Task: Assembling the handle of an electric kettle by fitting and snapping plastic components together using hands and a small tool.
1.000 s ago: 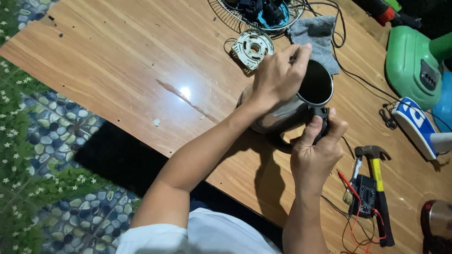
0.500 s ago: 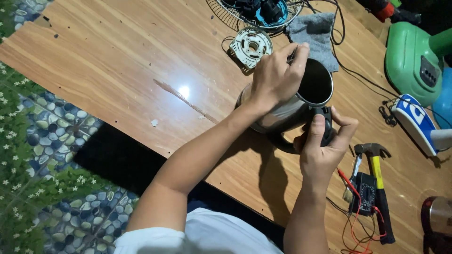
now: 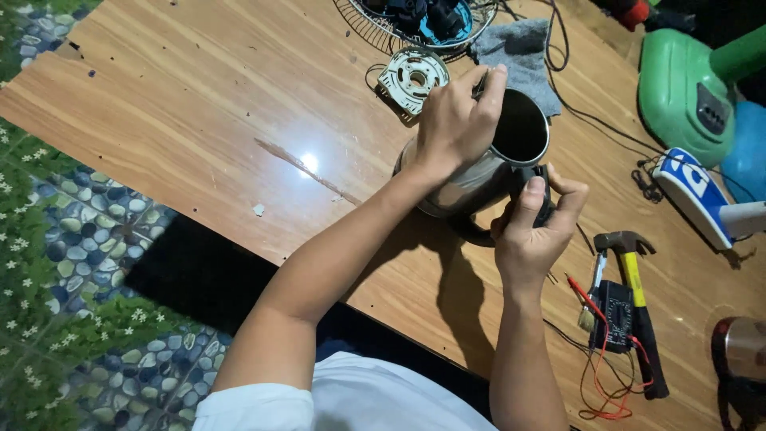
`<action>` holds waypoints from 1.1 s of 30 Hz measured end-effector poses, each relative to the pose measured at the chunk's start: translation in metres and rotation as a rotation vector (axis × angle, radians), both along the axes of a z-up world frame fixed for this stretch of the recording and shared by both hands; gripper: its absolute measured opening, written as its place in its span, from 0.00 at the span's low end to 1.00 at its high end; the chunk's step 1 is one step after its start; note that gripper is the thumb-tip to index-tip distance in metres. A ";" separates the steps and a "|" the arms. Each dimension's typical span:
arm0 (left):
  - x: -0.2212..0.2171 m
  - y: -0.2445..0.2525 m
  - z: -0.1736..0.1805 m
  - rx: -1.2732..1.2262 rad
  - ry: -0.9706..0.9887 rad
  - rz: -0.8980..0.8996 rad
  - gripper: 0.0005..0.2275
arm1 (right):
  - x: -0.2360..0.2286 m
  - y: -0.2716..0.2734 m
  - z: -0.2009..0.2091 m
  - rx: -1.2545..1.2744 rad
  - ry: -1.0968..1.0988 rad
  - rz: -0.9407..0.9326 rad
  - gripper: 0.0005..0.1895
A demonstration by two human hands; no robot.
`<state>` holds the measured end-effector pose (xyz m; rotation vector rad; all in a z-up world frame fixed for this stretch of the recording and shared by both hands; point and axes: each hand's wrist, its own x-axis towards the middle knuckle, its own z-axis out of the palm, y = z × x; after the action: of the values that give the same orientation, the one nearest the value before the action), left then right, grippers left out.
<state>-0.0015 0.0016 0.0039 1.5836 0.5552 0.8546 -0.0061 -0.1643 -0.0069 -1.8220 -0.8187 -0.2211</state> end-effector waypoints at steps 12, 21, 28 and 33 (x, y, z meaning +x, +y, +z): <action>0.004 -0.012 -0.033 0.385 -0.509 0.182 0.08 | 0.028 -0.015 -0.002 0.290 0.617 0.365 0.16; -0.070 -0.096 -0.046 0.310 -0.383 0.209 0.13 | 0.054 -0.017 -0.017 0.399 0.795 0.460 0.15; -0.070 -0.108 -0.045 0.054 -0.082 -0.071 0.29 | 0.045 -0.013 -0.013 0.385 0.808 0.393 0.13; -0.049 -0.113 -0.072 0.193 -0.026 -0.078 0.29 | 0.049 -0.012 -0.009 0.385 0.803 0.368 0.09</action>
<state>-0.0507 -0.1114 -0.0676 1.7545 0.3984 0.8896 0.0424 -0.1761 -0.0158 -1.2034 -0.4684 0.5310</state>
